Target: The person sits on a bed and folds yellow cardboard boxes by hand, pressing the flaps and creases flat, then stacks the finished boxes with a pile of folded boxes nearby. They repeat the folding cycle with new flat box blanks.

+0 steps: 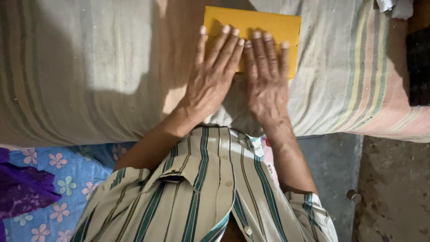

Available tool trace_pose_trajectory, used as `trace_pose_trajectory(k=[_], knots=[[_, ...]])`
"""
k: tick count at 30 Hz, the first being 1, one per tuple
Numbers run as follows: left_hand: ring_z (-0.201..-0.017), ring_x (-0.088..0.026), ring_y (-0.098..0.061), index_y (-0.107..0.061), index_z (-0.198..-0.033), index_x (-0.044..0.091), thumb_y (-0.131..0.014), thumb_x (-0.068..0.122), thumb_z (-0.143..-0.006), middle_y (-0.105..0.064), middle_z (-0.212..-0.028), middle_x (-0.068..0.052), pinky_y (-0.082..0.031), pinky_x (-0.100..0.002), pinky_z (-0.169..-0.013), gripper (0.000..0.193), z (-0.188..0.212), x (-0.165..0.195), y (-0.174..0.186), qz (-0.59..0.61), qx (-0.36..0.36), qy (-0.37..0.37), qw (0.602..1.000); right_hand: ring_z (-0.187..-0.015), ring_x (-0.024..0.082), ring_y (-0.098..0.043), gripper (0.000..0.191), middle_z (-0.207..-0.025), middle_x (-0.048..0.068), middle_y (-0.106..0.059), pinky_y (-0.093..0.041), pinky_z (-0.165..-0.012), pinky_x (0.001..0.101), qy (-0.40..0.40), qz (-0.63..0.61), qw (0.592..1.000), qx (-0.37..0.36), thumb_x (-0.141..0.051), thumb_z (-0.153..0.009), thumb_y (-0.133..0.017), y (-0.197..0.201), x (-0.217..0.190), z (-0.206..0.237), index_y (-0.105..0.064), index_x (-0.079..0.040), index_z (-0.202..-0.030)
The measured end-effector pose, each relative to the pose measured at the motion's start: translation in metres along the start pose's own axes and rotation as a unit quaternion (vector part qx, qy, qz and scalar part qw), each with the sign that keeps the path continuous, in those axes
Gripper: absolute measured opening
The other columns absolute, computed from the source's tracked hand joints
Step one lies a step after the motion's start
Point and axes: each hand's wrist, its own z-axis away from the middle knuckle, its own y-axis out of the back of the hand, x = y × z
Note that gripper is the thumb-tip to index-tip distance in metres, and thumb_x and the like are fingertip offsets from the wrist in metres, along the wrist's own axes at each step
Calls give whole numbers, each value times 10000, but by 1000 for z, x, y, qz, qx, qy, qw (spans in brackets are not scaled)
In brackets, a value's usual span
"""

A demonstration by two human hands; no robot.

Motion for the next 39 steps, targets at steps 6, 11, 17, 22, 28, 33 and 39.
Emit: trace_pose_trajectory(k=[6, 11, 17, 22, 28, 33, 39], knots=[[-1582, -354, -176, -329, -1594, -78, -588, 479, -999, -238, -1683, -223, -45, -585, -1275, 856, 1, -13, 14, 229, -37, 53, 971, -1574, 372, -259, 816, -1671, 235, -348, -134, -1299, 552, -73, -120, 990, 5, -573, -1093, -430, 13, 14, 6, -405, 65, -1601], [-1559, -373, -225, -440, -1522, -109, -573, 488, -1090, -337, -1639, -265, -47, -587, -1267, 749, -2, -22, 20, 233, -9, 85, 969, -1541, 486, -292, 695, -1624, 341, -370, -142, -1269, 600, -88, -135, 987, 23, -439, -1160, -381, 28, 24, 11, -427, 136, -1547], [-1344, -374, -528, -641, -1257, -58, -523, 335, -1136, -590, -1373, -248, -325, -541, -1215, 427, -57, -12, 10, 243, -14, 164, 956, -1447, 501, -399, 540, -1509, 323, -501, -241, -1190, 635, -103, -143, 983, 44, -360, -1158, -408, 7, 38, -47, -534, 70, -1460], [-1102, -372, -590, -648, -1068, 20, -569, 260, -995, -633, -1102, -192, -457, -576, -963, 264, -93, -9, -4, 173, 81, 201, 961, -1224, 458, -528, 439, -1224, 274, -614, -373, -1007, 636, -105, -39, 990, 84, -392, -1100, -543, -11, 30, -76, -626, 13, -1249], [-1100, -374, -573, -619, -1035, 42, -586, 278, -1022, -620, -1087, -180, -474, -583, -830, 238, -87, -7, -16, 233, 52, 199, 951, -1217, 401, -537, 304, -1233, 196, -625, -425, -902, 587, -150, -83, 983, 72, -318, -1080, -588, -17, 27, -67, -644, -42, -1193], [-1177, -394, -572, -616, -1042, 72, -578, 295, -1039, -622, -1130, -149, -507, -584, -820, 226, -88, -9, -22, 221, 40, 198, 954, -1203, 398, -530, 236, -1269, 205, -602, -476, -841, 531, -143, -40, 979, 143, -242, -1029, -593, -16, 29, -66, -642, -53, -1162], [-1155, -383, -595, -625, -1052, 70, -575, 310, -1067, -628, -1117, -151, -504, -592, -817, 245, -88, -10, -26, 218, 25, 195, 956, -1245, 366, -559, 165, -1252, 138, -624, -513, -941, 542, -188, -51, 978, 68, -204, -1065, -592, -15, 30, -67, -632, -77, -1163]])
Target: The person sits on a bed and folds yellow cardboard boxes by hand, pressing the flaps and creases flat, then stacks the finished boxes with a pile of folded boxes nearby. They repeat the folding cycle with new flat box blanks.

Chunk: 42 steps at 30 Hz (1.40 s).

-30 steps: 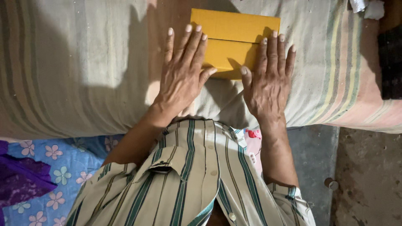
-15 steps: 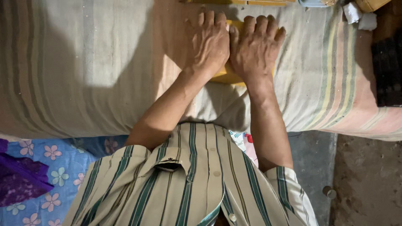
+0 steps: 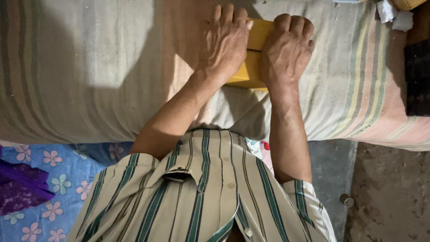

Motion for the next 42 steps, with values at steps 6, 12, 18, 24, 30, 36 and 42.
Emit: trace_pose_trajectory(k=[6, 12, 18, 24, 30, 36, 42], knots=[[-1122, -336, -574, -628, -1046, 76, -602, 291, -1022, -608, -1117, -154, -509, -548, -803, 218, 2, 0, 4, 2, 22, -12, 1000, -1200, 435, -534, 413, -1239, 255, -621, -512, -785, 536, 64, 2, 995, 74, -398, -1029, -673, -6, 5, 6, -651, -11, -1170], [-1164, -333, -571, -633, -1089, 58, -589, 177, -975, -603, -1162, -153, -521, -537, -816, 170, 2, 0, 6, 0, -17, 0, 1000, -1465, 414, -495, 300, -1496, 189, -540, -536, -1060, 541, -7, -22, 1000, 3, -254, -1108, -543, -13, 11, 4, -624, -49, -1310], [-1218, -423, -530, -639, -1049, 42, -601, 271, -1035, -540, -1261, -234, -526, -574, -791, 232, 5, -1, -2, 37, 66, -6, 997, -1270, 554, -527, 651, -1513, 429, -345, -599, -804, 493, 43, -7, 999, 32, -556, -1091, -619, 3, 8, 16, -567, -37, -1480], [-1270, -551, -439, -506, -1451, 33, -579, 348, -1050, -431, -1464, -314, -599, -537, -800, 516, 10, -7, -3, 39, 59, 3, 997, -1196, 481, -690, 464, -1630, 388, -272, -621, -878, 457, -35, -23, 999, -2, -460, -1202, -501, 10, 8, 16, -528, -159, -1553], [-1041, -458, -657, -332, -1609, 131, -609, 607, -1057, -328, -1527, -342, -614, -508, -770, 780, 28, -21, 11, 36, -71, 53, 995, -1064, 519, -666, 698, -1504, 358, -359, -592, -787, 502, 8, -2, 1000, 6, -612, -1072, -623, 5, 14, 20, -518, -78, -1509], [-907, -362, -686, -341, -1625, 145, -540, 325, -1114, -284, -1558, -379, -626, -431, -690, 577, 24, -22, 10, 77, -70, 52, 993, -1183, 458, -689, 449, -1621, 284, -405, -585, -916, 525, -43, -38, 998, -37, -395, -1211, -518, 3, 16, 18, -506, -166, -1597], [-1049, -383, -633, -364, -1578, 131, -608, 434, -1099, -292, -1523, -343, -625, -449, -697, 617, 27, -22, 5, 56, -20, 16, 998, -1084, 520, -654, 770, -1478, 334, -393, -570, -826, 530, 9, 4, 1000, -10, -679, -1052, -648, 4, 18, 21, -501, -79, -1510]])
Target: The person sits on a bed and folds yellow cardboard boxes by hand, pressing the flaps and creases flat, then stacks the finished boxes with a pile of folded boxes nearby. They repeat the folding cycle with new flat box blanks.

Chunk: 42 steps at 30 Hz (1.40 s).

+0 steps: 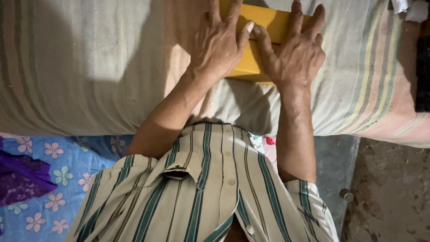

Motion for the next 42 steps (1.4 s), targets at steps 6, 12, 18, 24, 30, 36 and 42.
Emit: trace_pose_trajectory(k=[6, 12, 18, 24, 30, 36, 42], knots=[[-1129, -391, -615, -377, -1613, 172, -561, 330, -1124, -294, -1568, -265, -624, -471, -794, 546, -2, -2, -5, 0, 1, 9, 1000, -1164, 429, -686, 437, -1576, 248, -430, -569, -919, 525, -47, -40, 998, -33, -357, -1203, -549, -1, 0, -3, -516, -170, -1596], [-1090, -417, -598, -387, -1588, 165, -599, 400, -1110, -269, -1543, -281, -598, -521, -779, 573, -1, -1, -11, 7, -6, 6, 1000, -1071, 433, -685, 515, -1483, 260, -449, -567, -833, 517, -28, -30, 999, -25, -393, -1109, -617, -3, 1, 1, -525, -114, -1532], [-1180, -455, -620, -287, -1564, 2, -625, 510, -1044, -349, -1533, -334, -606, -486, -892, 802, -3, -15, -7, 121, -48, 87, 988, -1062, 485, -692, 650, -1474, 396, -488, -580, -877, 491, -47, -132, 990, 23, -375, -1110, -591, -2, 13, 0, -397, 50, -1562], [-1130, -336, -757, -545, -1452, 75, -451, 706, -986, -761, -1255, -180, -593, -432, -956, 791, 10, -35, 13, 291, -141, 156, 933, -1074, 298, -769, 694, -1153, 253, -769, -589, -921, 397, -167, -406, 895, -81, -548, -1065, -610, 19, 25, 8, -635, 88, -1344], [-1027, -324, -765, -442, -1473, 32, -358, 775, -932, -724, -1173, -197, -639, -432, -850, 924, 16, -27, 35, 334, -174, 124, 918, -928, 265, -770, 707, -1014, 229, -761, -603, -794, 380, -185, -393, 893, -118, -590, -1019, -587, 38, 21, 16, -670, 80, -1228], [-1197, -330, -753, -452, -1421, -24, -620, 547, -1050, -696, -1290, -230, -612, -443, -1040, 701, 19, -46, 32, 327, -76, 40, 941, -1276, 279, -680, 785, -1359, 226, -672, -564, -1095, 407, -25, -496, 866, -65, -451, -1041, -734, 39, 34, 11, -398, 57, -1536], [-1537, -354, -438, -131, -1637, -13, -741, 203, -1075, -319, -1672, -241, -431, -437, -1295, 857, 24, -71, 4, 203, 62, -153, 965, -1477, 223, -406, 846, -1585, 137, -417, -334, -1267, 390, 43, -665, 746, 12, -308, -1036, -827, -7, 34, 30, -254, -41, -1598]])
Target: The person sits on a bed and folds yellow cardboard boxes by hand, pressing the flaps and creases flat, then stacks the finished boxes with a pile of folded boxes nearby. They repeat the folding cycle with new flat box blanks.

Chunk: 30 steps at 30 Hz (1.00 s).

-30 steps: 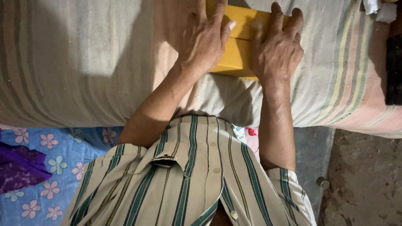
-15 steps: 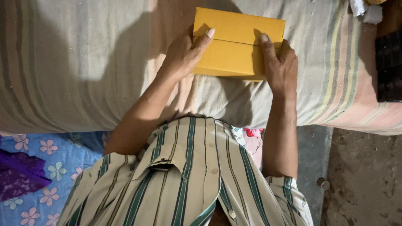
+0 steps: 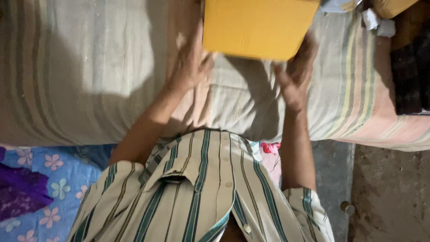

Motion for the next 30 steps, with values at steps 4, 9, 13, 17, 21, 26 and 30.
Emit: trace_pose_trajectory(k=[4, 9, 13, 17, 21, 26, 30], knots=[[-1459, -417, -420, -209, -1594, -24, -782, 335, -896, -345, -1601, -277, -387, -456, -1217, 972, 41, 16, 6, 100, -57, 75, 990, -1393, 199, -471, 740, -1477, 105, -488, -345, -1249, 361, -16, -116, 992, 56, -452, -1007, -722, -4, 25, 43, -385, -39, -1521], [-1422, -308, -490, -398, -1503, 19, -618, 458, -1106, -484, -1505, -200, -394, -389, -1258, 632, 71, 50, 5, 281, 78, 93, 952, -1240, 179, -545, 633, -1382, 110, -569, -404, -1145, 345, -33, -187, 972, 141, -608, -1078, -499, -3, 41, 69, -498, -40, -1356], [-1162, -224, -647, -513, -1413, 48, -417, 516, -1099, -634, -1320, -167, -525, -387, -1051, 572, 60, 55, 0, 261, 116, 198, 938, -1228, 194, -567, 625, -1329, 139, -615, -439, -1157, 365, -80, -152, 972, 161, -617, -1106, -461, -1, 32, 68, -574, -20, -1251], [-1236, -270, -623, -398, -1512, 51, -459, 509, -1130, -507, -1430, -218, -590, -455, -1050, 600, 46, 56, 1, 219, 92, 172, 956, -959, 222, -543, 635, -1078, 140, -606, -457, -839, 373, -225, -60, 958, 168, -593, -1051, -501, 6, 9, 57, -600, -8, -1277], [-1473, -452, -427, -296, -1589, 23, -449, 499, -1172, -412, -1573, -315, -412, -622, -1227, 651, 47, 66, 9, 148, 41, 82, 985, -1138, 214, -597, 704, -1204, 104, -577, -530, -999, 383, -243, -32, 964, 100, -476, -934, -596, 14, -18, 40, -477, 11, -1429], [-1386, -317, -502, -374, -1608, 134, -523, 563, -1066, -469, -1455, -183, -475, -473, -1192, 707, 55, 68, 22, 53, 7, 77, 996, -1289, 267, -577, 885, -1335, 161, -561, -465, -1128, 401, -269, 17, 962, 43, -401, -874, -562, 9, -40, 39, -328, 8, -1623], [-1431, -253, -483, -569, -1399, 242, -596, 415, -1038, -489, -1513, -94, -440, -432, -1242, 402, 51, 57, 23, 52, 104, 49, 992, -1533, 278, -420, 815, -1625, 178, -447, -339, -1272, 416, -215, -25, 976, 13, -397, -961, -534, -1, -43, 47, -329, 30, -1625]])
